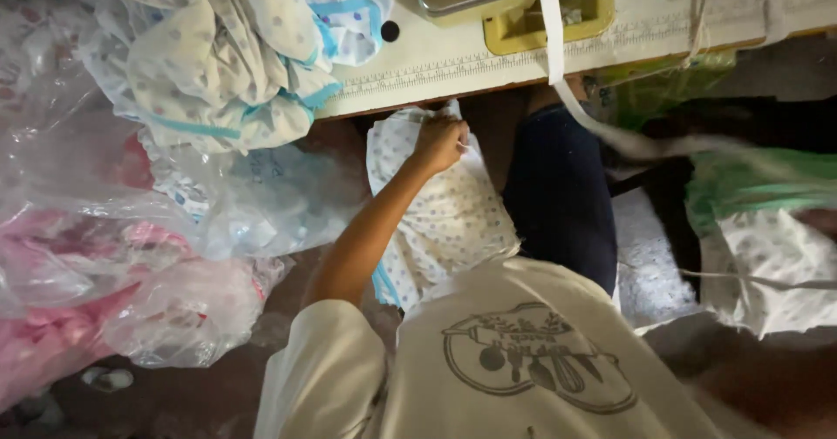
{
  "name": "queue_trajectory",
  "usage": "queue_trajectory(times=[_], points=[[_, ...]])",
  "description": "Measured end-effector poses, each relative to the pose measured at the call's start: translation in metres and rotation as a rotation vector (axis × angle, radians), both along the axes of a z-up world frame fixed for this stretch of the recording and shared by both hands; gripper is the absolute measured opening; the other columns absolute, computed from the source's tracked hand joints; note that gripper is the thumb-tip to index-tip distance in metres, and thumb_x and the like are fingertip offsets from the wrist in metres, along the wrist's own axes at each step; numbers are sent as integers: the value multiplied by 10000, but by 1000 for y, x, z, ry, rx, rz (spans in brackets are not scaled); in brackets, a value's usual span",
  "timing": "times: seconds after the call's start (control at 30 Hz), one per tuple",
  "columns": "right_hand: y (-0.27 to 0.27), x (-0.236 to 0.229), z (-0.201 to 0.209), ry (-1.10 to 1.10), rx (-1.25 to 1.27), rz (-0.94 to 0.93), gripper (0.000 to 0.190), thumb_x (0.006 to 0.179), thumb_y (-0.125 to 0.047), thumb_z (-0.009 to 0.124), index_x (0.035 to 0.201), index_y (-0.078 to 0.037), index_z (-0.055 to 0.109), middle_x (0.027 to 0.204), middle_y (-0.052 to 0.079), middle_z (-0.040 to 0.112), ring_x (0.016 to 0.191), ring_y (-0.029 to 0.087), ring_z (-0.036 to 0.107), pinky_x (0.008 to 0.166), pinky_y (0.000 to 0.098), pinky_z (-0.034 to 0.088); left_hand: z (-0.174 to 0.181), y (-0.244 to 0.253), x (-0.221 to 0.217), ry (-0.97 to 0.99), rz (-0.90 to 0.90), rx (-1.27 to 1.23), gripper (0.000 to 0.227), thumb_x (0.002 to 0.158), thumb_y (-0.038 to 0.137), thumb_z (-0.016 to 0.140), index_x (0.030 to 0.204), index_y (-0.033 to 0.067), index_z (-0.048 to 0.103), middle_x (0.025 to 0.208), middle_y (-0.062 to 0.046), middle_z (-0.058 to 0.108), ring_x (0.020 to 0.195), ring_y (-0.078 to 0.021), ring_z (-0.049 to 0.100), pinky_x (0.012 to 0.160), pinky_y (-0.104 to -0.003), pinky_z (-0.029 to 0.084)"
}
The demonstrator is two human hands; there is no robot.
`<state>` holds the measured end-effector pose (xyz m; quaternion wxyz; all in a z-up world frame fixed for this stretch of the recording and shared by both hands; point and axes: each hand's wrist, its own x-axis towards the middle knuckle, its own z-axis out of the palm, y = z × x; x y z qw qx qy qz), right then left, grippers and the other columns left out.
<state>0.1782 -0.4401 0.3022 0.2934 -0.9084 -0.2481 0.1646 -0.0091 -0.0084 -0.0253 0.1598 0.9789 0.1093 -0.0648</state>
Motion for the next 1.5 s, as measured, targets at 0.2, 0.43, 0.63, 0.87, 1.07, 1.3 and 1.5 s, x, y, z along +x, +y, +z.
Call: queue_trajectory(times=[0.2,0.43,0.63,0.87,1.07,1.3,1.5], points=[[145,-45,-25,252,-21,223,608,954,-162,666,1486,108,546,1313,291,591,1201,368,550,1066,430,445,84,-16,-21,-299,269,-618,150,901,184,770,1037,204,708,962,-60,782,935,-330,748,823,-433,584],[219,-106,-159,820,-193,813,620,735,-656,857,857,-60,733,767,39,666,728,212,645,652,355,517,339,54,-39,-985,490,-360,102,1004,184,750,1032,91,721,962,-66,749,895,-217,720,866,-348,562],[189,-107,-152,656,-6,570,254,855,-345,785,970,-120,757,924,23,738,876,138,687,739,335,514,325,88,101,-1138,156,-490,125,901,9,804,969,95,743,975,-52,746,942,-191,716,915,-315,517],[233,-6,-69,-357,405,231,617,896,-32,734,1470,6,510,1431,282,520,1314,510,501,960,586,485,273,62,130,-755,289,107,290,978,238,749,1226,124,651,1142,-63,612,961,-279,681,693,-435,595],[289,41,-62,384,998,-26,161,896,92,665,748,35,632,626,146,634,488,218,628,451,296,537,246,9,111,-1144,176,88,118,998,109,662,1043,79,766,1283,-62,711,1231,-308,643,1030,-434,488],[223,-73,-8,431,635,-97,344,1029,-102,584,706,-23,672,528,135,643,376,212,624,354,275,449,255,12,120,-1119,149,162,275,1043,164,637,1307,119,700,1401,-43,658,1296,-305,614,1096,-458,430],[188,-116,-82,541,800,-86,210,1016,-80,592,1080,42,751,569,155,685,361,155,614,297,216,462,257,31,120,-1007,144,218,329,1069,262,577,1335,93,673,1416,-63,639,1346,-288,570,1111,-454,405]])
